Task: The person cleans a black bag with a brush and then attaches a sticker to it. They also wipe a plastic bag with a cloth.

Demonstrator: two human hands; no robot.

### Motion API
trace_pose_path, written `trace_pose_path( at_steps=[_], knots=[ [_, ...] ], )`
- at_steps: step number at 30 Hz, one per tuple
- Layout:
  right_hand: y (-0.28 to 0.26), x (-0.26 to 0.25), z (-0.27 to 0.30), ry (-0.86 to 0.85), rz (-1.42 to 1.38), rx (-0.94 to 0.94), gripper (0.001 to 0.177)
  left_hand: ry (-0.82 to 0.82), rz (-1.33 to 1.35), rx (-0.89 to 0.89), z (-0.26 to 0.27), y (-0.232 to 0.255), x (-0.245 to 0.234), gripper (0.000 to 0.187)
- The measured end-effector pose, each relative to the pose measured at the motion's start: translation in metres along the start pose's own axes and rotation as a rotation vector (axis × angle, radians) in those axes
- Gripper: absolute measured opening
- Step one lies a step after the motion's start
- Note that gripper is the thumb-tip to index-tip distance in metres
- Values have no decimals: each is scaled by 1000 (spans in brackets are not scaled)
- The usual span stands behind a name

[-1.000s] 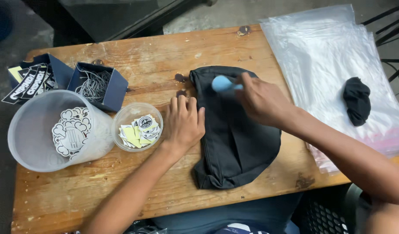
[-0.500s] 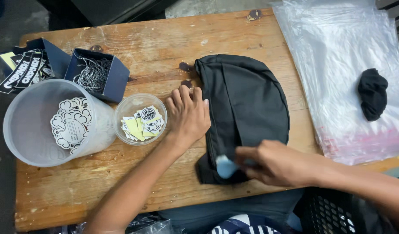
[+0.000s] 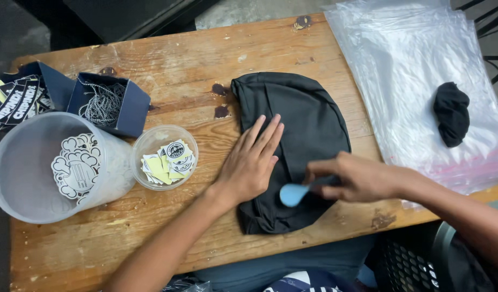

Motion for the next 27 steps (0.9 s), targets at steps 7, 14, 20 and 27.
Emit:
trace_pose_path(
  at_steps=[7, 14, 20, 27],
  knots=[
    [48, -102, -66, 536, 587, -27, 28, -8, -51, 18, -3, -1, 0, 54],
    [40, -88, -103, 543, 321, -75, 19, -26, -79, 27, -4, -1, 1, 55],
    [56, -84, -48, 537, 422, 232, 20, -28, -91, 26, -5, -1, 2, 55],
    [63, -32, 47, 582, 359, 474, 27, -24, -112, 14, -4, 2, 1, 55]
  ],
)
Point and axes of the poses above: each hand's wrist, its own z-axis away from the middle knuckle, its own x-axis out of the palm, y = z × x, the point moved 2 cm from there along -z, towards the middle knuckle, and after that the axes turned 13 degrees about -z, right-handed, at the moved point
